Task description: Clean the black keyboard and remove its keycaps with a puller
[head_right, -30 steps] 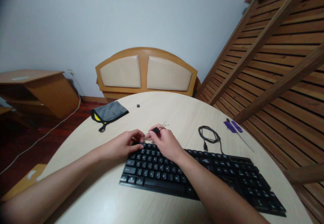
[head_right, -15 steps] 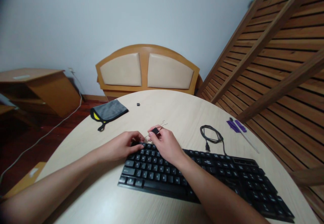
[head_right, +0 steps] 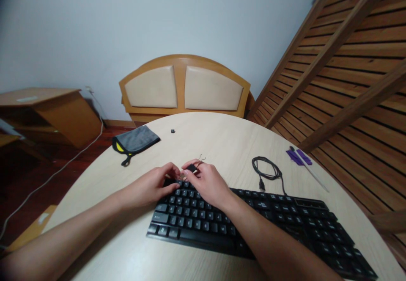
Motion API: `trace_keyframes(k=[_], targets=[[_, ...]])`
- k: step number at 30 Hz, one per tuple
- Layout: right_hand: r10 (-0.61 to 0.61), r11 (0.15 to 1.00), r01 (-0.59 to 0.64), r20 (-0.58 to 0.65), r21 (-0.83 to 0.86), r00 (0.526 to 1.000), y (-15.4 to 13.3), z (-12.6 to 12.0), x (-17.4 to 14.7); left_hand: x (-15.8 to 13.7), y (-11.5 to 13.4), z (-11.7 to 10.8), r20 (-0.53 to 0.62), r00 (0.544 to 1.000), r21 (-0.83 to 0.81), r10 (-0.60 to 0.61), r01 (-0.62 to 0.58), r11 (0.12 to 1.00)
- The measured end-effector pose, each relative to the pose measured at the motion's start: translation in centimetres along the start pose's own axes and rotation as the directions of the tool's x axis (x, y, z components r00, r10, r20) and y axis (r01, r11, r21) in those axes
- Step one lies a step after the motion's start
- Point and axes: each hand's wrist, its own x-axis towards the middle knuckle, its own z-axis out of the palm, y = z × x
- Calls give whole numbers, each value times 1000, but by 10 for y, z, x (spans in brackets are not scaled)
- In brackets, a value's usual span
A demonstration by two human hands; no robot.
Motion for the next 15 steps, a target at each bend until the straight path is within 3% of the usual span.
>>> trace_keyframes(k=[8,15], targets=[[-60,989,52,-53,-140,997,2,1,-1,3,-3,0,10,999,5,53,-53,999],[42,992,-49,-62,-117,997,6,4,-2,4,-4,-1,21,1000,83,-12,11,996]])
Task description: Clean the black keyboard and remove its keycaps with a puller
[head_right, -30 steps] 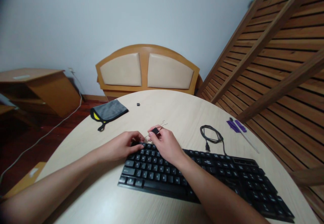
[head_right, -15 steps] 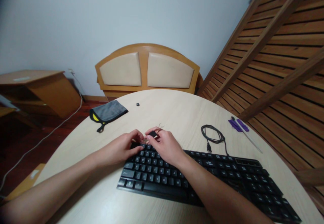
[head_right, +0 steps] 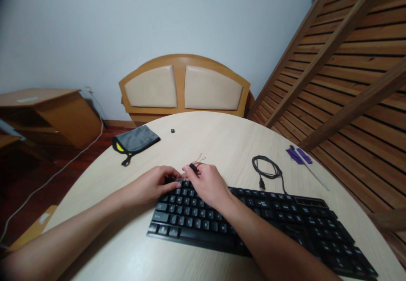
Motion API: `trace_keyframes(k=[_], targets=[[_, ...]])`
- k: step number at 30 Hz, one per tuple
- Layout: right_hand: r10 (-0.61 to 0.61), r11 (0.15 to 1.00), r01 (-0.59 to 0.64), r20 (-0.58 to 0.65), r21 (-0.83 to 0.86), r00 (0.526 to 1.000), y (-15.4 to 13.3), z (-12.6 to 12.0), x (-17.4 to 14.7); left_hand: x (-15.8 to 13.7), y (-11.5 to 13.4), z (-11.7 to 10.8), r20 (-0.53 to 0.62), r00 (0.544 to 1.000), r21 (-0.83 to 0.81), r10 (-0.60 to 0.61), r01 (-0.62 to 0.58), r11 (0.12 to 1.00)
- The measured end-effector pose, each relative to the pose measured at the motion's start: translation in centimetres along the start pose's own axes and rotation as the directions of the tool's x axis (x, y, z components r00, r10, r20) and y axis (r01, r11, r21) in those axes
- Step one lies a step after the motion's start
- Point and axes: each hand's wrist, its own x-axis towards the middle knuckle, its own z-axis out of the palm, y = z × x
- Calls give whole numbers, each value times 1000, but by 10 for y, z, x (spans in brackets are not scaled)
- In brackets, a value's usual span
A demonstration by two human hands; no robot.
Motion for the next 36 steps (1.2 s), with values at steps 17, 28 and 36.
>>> trace_keyframes(k=[17,28,36], targets=[[-34,972,36,12,-233,999,-6,0,-4,-1,1,0,-12,998,118,54,-52,992],[-145,957,152,46,-247,988,-13,-1,-8,-1,6,-4,27,996,140,91,-94,986],[-134,986,139,50,-98,990,-9,-1,-7,0,1,2,54,998,-78,44,-40,996]])
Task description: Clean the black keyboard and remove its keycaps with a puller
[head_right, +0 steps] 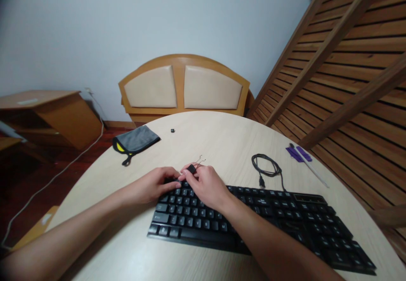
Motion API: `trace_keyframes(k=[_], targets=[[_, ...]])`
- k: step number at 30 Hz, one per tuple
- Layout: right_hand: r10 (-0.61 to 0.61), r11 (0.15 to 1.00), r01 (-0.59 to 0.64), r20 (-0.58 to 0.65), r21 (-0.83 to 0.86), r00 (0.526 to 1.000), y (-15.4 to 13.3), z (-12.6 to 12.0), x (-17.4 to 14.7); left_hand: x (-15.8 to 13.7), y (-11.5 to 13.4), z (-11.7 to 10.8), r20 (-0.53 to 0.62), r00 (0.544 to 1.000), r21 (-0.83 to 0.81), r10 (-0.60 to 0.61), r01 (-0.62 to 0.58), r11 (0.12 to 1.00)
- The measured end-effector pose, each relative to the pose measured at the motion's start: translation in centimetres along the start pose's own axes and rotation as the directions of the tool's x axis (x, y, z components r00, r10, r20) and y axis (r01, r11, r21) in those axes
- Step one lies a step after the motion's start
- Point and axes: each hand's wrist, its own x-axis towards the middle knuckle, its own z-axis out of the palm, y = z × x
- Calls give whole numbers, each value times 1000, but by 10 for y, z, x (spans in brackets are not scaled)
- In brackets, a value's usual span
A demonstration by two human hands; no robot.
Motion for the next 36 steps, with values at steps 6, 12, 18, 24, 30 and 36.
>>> trace_keyframes(k=[6,12,18,24,30,36], targets=[[82,981,-84,19,173,996,3,-1,2,2,-2,1,25,999,-166,-39,42,985],[182,904,-170,6,391,983,3,0,4,3,-4,-2,101,994,-254,-47,71,965],[169,938,-159,-4,309,986,9,4,5,3,-8,-3,49,994,-181,-101,108,978],[124,959,-118,-8,256,992,10,3,4,2,-7,-3,31,995,-122,-94,97,988],[90,975,-85,-16,207,996,7,1,3,2,-9,-1,-2,996,-160,-92,91,983],[36,989,-39,22,145,999,2,-2,2,-1,-7,-8,51,996,-188,-74,82,979]])
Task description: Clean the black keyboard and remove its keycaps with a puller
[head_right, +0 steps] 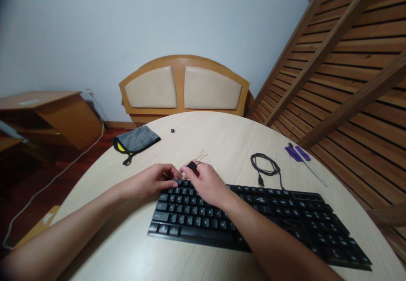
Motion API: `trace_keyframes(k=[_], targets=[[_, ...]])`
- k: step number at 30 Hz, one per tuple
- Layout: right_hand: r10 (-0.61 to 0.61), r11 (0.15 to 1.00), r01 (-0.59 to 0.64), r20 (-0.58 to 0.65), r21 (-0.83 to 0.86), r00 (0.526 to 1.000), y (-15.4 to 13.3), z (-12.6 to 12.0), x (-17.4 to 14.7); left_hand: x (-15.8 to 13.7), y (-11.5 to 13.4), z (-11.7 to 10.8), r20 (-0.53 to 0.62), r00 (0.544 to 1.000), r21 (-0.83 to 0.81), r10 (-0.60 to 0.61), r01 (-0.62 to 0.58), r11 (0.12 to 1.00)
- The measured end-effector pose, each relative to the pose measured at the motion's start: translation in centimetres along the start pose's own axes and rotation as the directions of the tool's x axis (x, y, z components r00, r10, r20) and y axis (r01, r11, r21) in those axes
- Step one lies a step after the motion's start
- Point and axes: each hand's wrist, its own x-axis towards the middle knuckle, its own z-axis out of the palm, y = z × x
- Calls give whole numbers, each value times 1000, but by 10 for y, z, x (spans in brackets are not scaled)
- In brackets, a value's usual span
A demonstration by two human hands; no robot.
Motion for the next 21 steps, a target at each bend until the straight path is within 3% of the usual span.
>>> trace_keyframes(k=[10,21], targets=[[9,997,-7,13,-81,1000,1,0,-1,-1,2,-8,80,997,19,7,-8,1000],[31,998,-32,-25,-55,999,5,2,-1,-1,2,-7,62,998,46,13,-16,999]])
